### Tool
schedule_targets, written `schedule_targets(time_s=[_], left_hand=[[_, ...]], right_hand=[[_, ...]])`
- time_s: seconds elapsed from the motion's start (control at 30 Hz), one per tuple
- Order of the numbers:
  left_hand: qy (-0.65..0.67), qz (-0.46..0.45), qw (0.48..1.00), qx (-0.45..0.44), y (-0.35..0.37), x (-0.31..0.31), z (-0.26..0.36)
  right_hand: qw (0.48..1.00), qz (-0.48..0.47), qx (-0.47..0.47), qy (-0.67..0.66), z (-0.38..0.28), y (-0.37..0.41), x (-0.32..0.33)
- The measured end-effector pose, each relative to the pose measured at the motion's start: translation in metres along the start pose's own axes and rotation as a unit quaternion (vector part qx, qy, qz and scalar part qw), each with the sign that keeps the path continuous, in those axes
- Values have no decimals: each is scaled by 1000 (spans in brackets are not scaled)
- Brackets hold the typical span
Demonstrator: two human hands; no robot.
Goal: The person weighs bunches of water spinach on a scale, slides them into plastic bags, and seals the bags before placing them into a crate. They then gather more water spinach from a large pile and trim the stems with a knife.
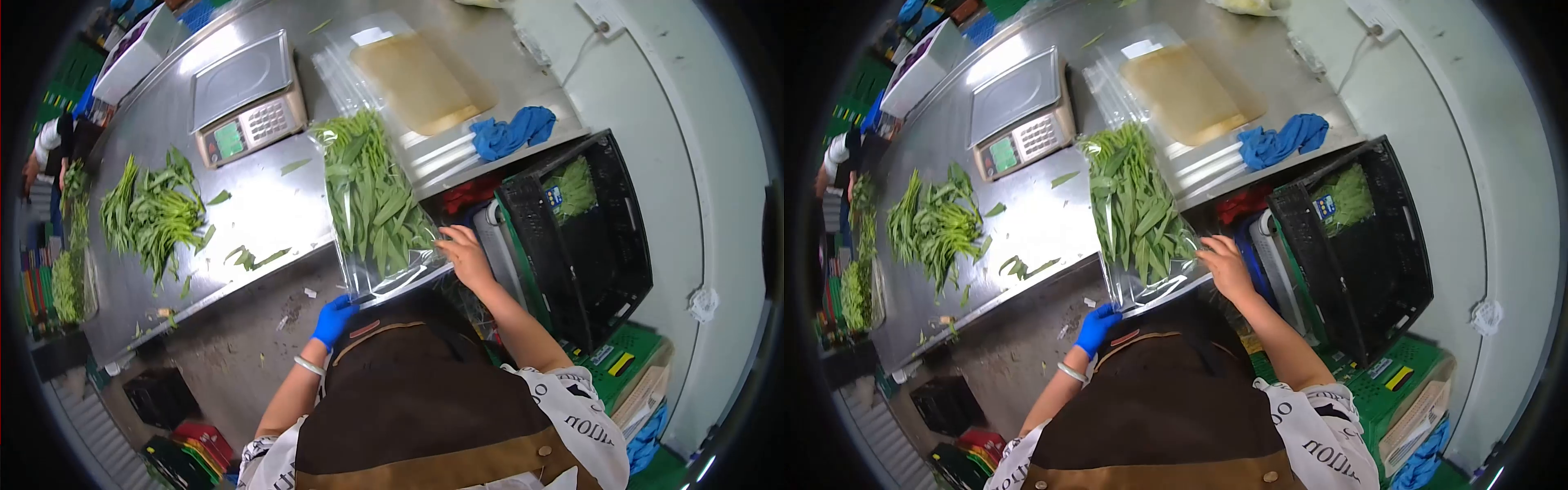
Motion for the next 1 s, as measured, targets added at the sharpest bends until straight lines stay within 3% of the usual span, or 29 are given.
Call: schedule_targets(time_s=[0.07, 0.13, 0.2, 0.27, 0.3, 0.4, 0.5, 0.63, 0.7, 0.77, 0.83, 0.93, 1.0], left_hand=[[225, -51, 970, 72, -11, 5, 5], [280, -61, 953, 102, -8, 4, 23], [265, -65, 957, 96, -7, -7, 29], [190, -57, 979, 44, -13, -22, 30], [195, -5, 980, 38, -22, -21, 22], [227, -29, 970, 78, -22, -15, 14], [288, -29, 952, 101, -4, -18, 34], [259, -40, 960, 94, -15, -14, 27], [145, -32, 989, 17, -19, -12, 23], [171, -47, 984, 24, -22, -9, 18], [338, -83, 931, 111, -28, -7, 13], [347, -92, 925, 125, -29, -4, 10], [288, -82, 950, 88, -14, -8, 34]], right_hand=[[998, 27, 41, 33, -26, -12, 15], [996, 40, 75, 37, -49, -21, 14], [971, -19, 233, 38, -87, -32, -9], [951, -90, 295, -3, -110, -34, -50], [952, -111, 285, 11, -118, -33, -69], [948, -169, 262, 56, -124, -34, -112], [931, -191, 307, 50, -120, -31, -130], [934, -180, 308, 25, -123, -32, -110], [956, -141, 257, -8, -123, -32, -105], [955, -171, 243, 21, -126, -36, -109], [947, -216, 236, 39, -125, -40, -122], [923, -287, 256, 33, -120, -36, -139], [906, -300, 298, 7, -121, -29, -121]])
Point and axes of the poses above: each hand's wrist, its own y-axis away from the middle knuckle, its own x-axis out of the back of the hand, z = x × y, the point moved 4 cm from there along -y, towards the middle knuckle, and after that the axes turned 12 degrees about x, right-handed, at the moved point
